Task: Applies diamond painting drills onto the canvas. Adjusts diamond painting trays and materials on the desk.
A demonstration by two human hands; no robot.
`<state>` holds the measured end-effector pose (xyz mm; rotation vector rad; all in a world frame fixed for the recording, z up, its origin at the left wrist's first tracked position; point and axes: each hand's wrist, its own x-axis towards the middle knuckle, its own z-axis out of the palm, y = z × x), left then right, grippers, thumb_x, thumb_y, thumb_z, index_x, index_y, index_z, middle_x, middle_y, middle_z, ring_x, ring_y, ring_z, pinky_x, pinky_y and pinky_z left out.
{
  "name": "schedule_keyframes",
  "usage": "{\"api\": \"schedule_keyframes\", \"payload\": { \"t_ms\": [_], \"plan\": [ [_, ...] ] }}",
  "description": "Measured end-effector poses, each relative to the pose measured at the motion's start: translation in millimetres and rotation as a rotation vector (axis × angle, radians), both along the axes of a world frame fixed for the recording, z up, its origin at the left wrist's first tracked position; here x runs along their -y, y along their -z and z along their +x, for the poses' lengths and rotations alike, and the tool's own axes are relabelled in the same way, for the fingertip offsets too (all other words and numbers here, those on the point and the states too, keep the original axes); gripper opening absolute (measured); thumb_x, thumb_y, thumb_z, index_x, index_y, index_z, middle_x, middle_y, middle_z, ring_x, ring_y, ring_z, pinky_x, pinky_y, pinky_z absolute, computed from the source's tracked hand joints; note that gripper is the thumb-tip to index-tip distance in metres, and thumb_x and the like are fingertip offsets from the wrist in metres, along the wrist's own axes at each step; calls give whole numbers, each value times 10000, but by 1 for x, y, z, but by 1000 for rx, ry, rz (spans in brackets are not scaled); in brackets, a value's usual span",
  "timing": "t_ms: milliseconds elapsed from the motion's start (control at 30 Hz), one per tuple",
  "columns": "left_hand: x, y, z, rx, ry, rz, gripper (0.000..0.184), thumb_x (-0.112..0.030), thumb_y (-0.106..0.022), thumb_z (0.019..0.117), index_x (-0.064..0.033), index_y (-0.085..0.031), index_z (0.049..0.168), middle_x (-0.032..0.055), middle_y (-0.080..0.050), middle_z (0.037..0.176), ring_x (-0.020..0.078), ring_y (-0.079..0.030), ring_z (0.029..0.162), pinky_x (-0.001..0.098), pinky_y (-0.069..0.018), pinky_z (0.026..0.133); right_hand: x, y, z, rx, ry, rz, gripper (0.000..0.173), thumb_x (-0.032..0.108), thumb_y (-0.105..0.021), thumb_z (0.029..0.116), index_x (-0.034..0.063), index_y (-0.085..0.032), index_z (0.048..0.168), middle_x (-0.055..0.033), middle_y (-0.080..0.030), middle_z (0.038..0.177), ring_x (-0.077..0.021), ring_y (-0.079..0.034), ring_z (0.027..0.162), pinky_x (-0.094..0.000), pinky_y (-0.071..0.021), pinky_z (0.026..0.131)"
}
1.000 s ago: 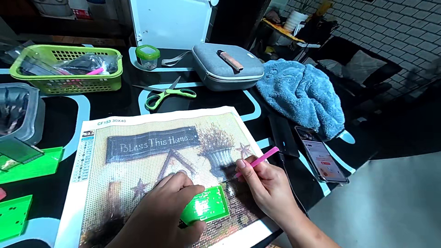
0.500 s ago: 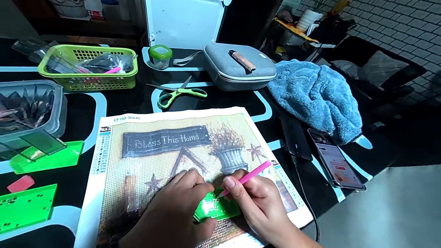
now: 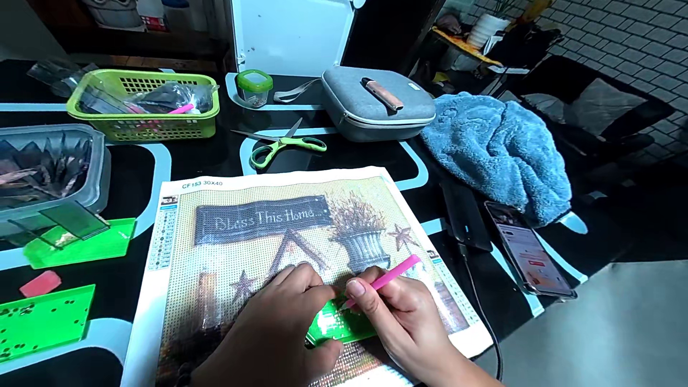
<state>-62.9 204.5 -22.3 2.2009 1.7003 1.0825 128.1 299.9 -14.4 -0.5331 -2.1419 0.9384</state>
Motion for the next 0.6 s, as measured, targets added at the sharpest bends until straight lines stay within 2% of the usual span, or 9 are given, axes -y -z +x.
{"api": "schedule_keyframes", "payload": {
  "t_ms": [100, 200, 300, 367, 433, 600],
  "plan": [
    [0, 0, 0, 1, 3, -15, 403, -466, -717, 782, -172, -763, 1054, -9, -665, 935, 107, -647, 849, 232, -549, 696, 0, 0, 0, -7, -3, -5, 367, 270, -510, 1093, 28, -664, 865, -24, -649, 740, -35, -631, 706, -195, -528, 653],
    [0, -1, 0, 7, 4, -40, 436, -458, -730, 765, -185, -769, 1102, -6, -671, 946, 119, -652, 849, 245, -552, 693, -2, -5, 2, -77, -11, -118, 341, 250, -499, 1098, 33, -660, 890, 5, -662, 757, 0, -633, 693, -161, -539, 640],
    [1, -2, -1, 14, 15, -62, 458, -447, -738, 765, -191, -768, 1144, 2, -677, 962, 127, -653, 852, 256, -553, 696, -11, -9, 14, -131, 106, -307, 298, 254, -502, 1090, 109, -678, 899, 59, -689, 752, 27, -612, 609, -128, -508, 547],
    [1, -4, -1, 14, 23, -77, 459, -441, -740, 768, -182, -768, 1146, 15, -681, 966, 147, -660, 853, 275, -560, 695, -22, -9, 25, -117, 228, -359, 305, 245, -485, 1093, 132, -679, 886, 51, -699, 726, 7, -606, 553, -134, -499, 502],
    [2, -8, -2, 21, 30, -115, 465, -420, -751, 772, -168, -766, 1163, 34, -686, 992, 172, -668, 870, 303, -569, 714, -30, -8, 33, -98, 316, -373, 312, 220, -473, 1088, 124, -673, 869, 36, -696, 699, -4, -592, 520, -136, -483, 482],
    [4, -13, -3, 41, 39, -163, 469, -402, -765, 782, -155, -761, 1181, 51, -683, 1008, 194, -668, 885, 333, -571, 728, -31, -3, 37, -71, 320, -267, 312, 246, -471, 1094, 146, -644, 854, 61, -661, 690, 12, -567, 520, -122, -472, 486]
  ]
}}
